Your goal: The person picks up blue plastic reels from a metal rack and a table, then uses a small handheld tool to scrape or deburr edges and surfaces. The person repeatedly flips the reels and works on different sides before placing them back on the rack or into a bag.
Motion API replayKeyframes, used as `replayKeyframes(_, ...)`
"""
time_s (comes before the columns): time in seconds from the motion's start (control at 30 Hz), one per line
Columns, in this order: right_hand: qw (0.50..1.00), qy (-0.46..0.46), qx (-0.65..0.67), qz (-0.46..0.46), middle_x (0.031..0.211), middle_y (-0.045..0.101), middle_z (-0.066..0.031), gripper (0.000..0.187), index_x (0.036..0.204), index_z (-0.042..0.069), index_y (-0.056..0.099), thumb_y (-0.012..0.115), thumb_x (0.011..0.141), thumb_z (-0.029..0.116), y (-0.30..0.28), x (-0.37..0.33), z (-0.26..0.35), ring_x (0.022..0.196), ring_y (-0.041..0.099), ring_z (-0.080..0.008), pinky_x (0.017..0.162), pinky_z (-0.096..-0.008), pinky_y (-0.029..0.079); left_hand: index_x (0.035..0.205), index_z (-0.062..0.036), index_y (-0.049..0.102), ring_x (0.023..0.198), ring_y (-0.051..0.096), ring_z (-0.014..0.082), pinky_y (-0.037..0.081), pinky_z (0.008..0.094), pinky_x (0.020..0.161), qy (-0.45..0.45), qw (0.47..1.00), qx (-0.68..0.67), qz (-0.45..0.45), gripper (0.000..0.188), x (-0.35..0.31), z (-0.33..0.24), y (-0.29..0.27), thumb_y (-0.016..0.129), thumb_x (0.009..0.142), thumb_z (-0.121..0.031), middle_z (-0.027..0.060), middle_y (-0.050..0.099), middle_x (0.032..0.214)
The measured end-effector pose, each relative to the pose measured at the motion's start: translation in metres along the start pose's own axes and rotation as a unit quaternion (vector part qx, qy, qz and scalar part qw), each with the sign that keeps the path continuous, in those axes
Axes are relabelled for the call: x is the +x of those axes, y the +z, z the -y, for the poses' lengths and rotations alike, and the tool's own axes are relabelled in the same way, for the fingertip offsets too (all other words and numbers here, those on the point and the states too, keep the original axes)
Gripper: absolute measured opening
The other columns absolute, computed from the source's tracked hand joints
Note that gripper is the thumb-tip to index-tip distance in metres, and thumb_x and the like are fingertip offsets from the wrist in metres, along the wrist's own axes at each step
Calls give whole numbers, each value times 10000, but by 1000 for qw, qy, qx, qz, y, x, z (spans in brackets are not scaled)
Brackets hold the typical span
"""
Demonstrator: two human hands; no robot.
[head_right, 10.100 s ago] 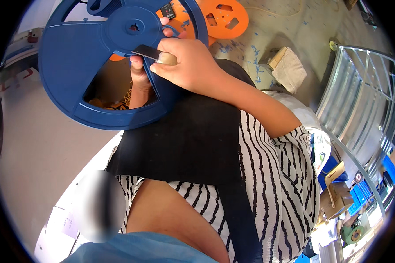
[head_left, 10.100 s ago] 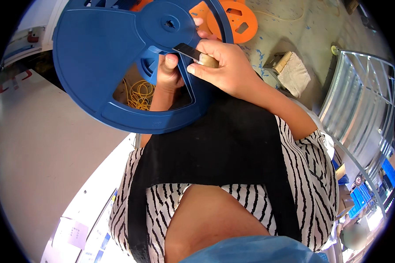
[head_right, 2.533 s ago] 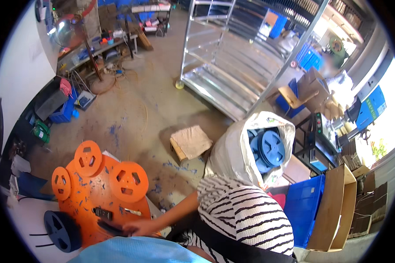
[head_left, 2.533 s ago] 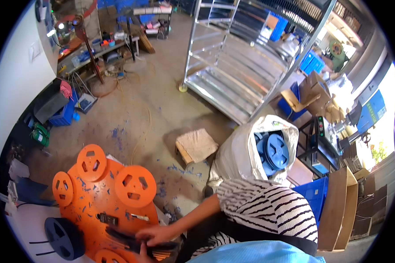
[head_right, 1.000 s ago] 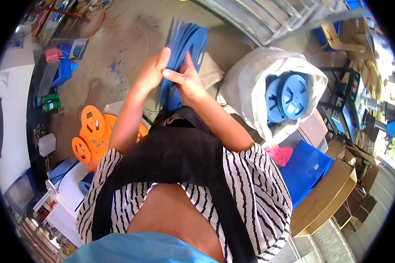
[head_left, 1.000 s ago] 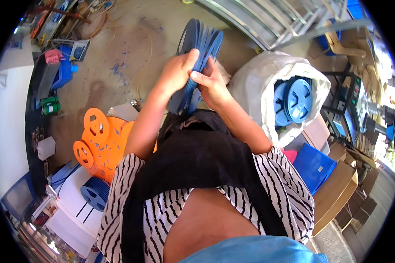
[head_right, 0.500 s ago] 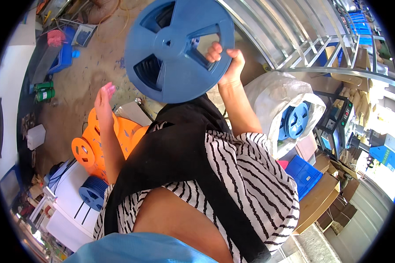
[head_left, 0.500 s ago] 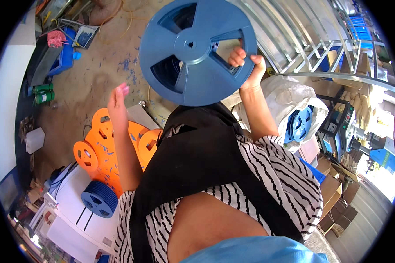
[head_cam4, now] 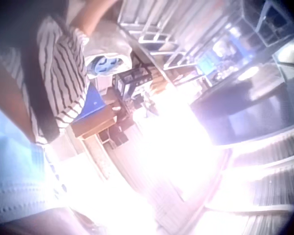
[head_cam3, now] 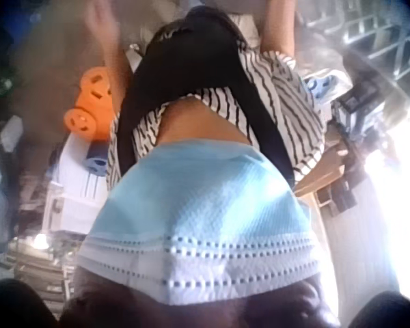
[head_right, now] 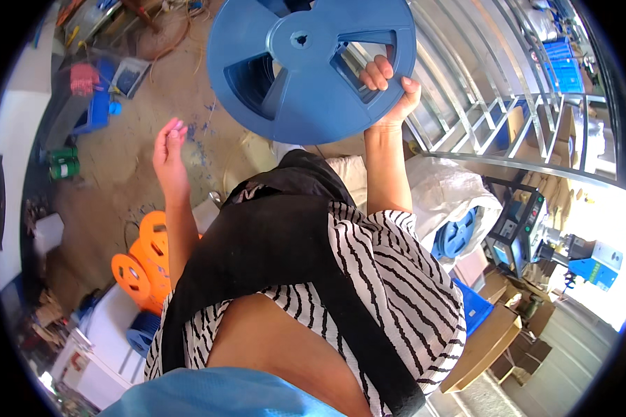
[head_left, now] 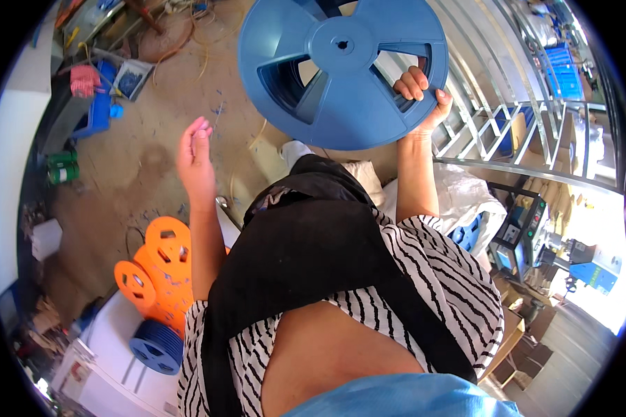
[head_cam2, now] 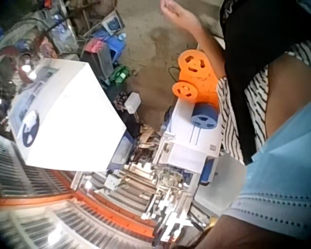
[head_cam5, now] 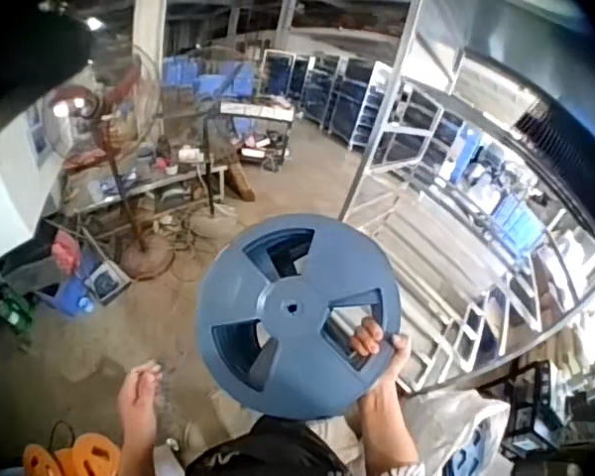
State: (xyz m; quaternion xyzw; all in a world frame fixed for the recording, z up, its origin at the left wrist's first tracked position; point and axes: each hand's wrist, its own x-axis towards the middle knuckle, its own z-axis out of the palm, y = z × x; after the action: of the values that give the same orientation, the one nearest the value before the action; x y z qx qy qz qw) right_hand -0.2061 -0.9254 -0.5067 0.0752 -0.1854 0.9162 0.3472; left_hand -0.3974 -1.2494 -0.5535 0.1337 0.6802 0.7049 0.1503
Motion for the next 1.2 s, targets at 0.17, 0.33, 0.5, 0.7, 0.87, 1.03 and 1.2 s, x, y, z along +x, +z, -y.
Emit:
replayKeyframes(0.17,999,-39,-18,-4,761,466,-41,621,1261,-19,413,607,703,173,-30,52,11,615,437,-124,629,-257,400,1234,24,527,1038,589,181,457,297,924,51,990,-35,130,291,83,-32,104,510,960,-73,121,588,1159)
replayKeyframes(0.33,989,-101,-93,-55,776,469,-53,485,1141,-17,488,574,721,209,-38,94,49,626,437,-131,635,-252,391,1388,-11,353,1024,587,191,466,315,903,-66,938,51,336,540,148,-57,216,587,925,-162,159,561,1198)
replayKeyframes(0.5,923,-129,-321,-171,744,515,-80,460,1038,-3,519,641,655,219,-17,112,25,592,486,-152,562,-256,413,1490,-48,-30,1173,508,243,423,379,975,-258,873,-27,412,1020,175,-75,290,725,830,-232,222,445,1328)
replayKeyframes(0.7,862,-169,-387,-281,1035,622,-137,842,1438,1,290,760,765,188,21,147,-20,838,618,-180,764,-283,476,1449,-94,184,1025,589,244,505,391,818,-322,847,-124,404,883,218,-33,327,753,775,-116,146,551,1201)
replayKeyframes(0.87,809,-242,-318,-431,817,591,-63,337,1089,15,530,663,824,176,20,125,8,649,536,-124,596,-238,441,1394,-8,331,1126,540,237,471,366,959,-327,682,-280,591,664,303,-31,297,608,897,-353,166,469,1343)
replayKeyframes(1.03,782,-333,-262,-457,836,526,-39,280,1018,4,520,581,874,237,4,69,13,668,458,-105,623,-225,394,1406,-17,312,1087,553,231,489,386,951,-332,601,-415,597,896,321,-30,294,679,785,-548,179,472,1302)
replayKeyframes(1.2,811,-425,-183,-358,785,458,-36,344,1050,-14,484,580,850,250,20,42,14,642,426,-106,607,-227,399,1427,-39,285,1077,551,241,496,409,944,-342,575,-415,617,968,327,-23,308,669,750,-614,178,472,1292)
